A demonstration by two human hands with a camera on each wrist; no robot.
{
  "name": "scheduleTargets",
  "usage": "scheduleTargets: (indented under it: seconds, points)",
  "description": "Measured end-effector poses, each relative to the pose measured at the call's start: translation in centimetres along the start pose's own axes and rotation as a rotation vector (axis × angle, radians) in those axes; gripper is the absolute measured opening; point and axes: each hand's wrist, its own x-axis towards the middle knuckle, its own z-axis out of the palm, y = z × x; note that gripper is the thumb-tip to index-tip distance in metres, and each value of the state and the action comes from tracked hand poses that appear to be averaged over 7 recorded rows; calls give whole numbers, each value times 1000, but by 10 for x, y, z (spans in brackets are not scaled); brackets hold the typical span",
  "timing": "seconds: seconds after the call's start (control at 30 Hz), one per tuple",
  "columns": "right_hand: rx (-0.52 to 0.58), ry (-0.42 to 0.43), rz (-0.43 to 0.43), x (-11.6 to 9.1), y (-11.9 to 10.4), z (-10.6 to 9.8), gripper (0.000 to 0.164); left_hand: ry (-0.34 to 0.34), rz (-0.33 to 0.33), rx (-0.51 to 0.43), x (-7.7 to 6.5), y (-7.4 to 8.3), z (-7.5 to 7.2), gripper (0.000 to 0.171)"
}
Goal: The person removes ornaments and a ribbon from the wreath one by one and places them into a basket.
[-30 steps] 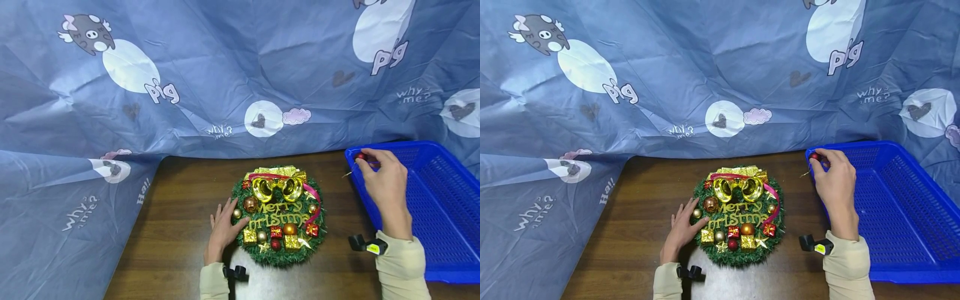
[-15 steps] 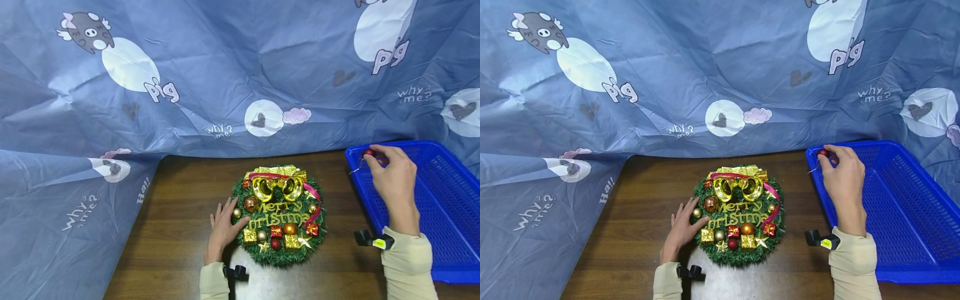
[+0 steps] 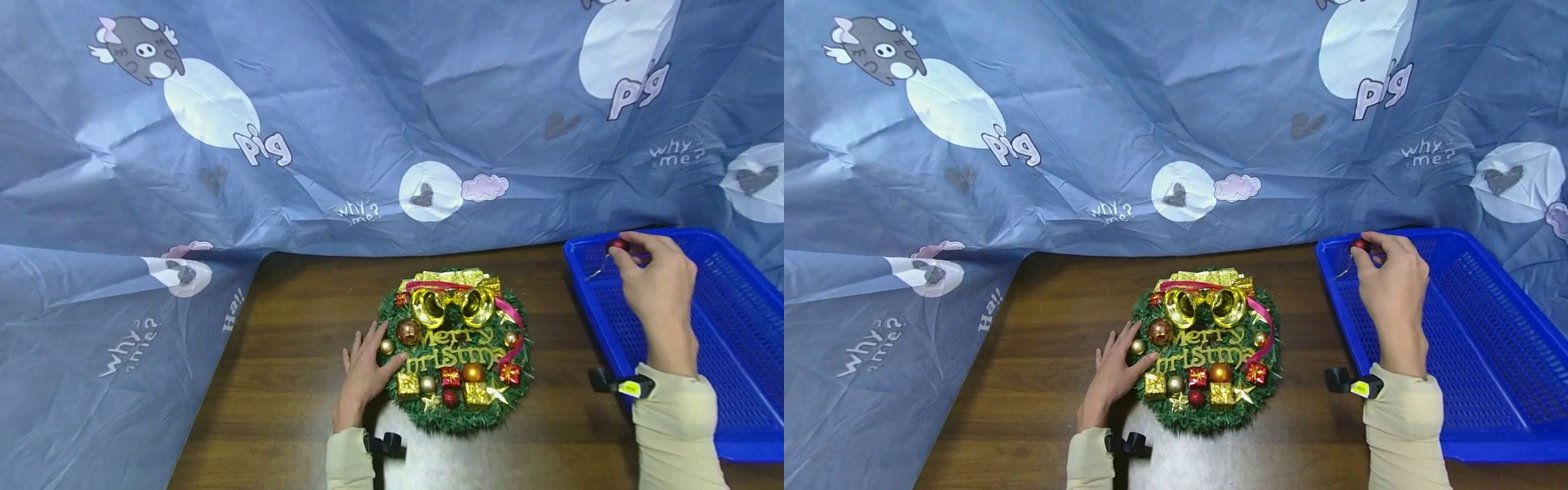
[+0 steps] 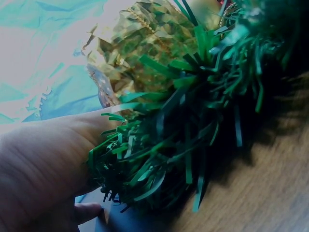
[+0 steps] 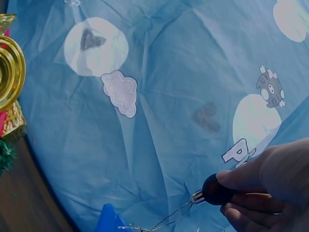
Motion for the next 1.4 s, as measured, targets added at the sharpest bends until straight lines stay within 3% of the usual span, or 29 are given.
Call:
scheduleTargets:
  seconds: [0.5, 1.4]
  points:
    - [-51, -76, 44, 19, 18, -5, 27, 12, 3, 4, 4, 2, -1, 74]
    - [-174, -239, 46, 51, 63, -3, 30, 1, -1, 2, 1, 1, 1, 74]
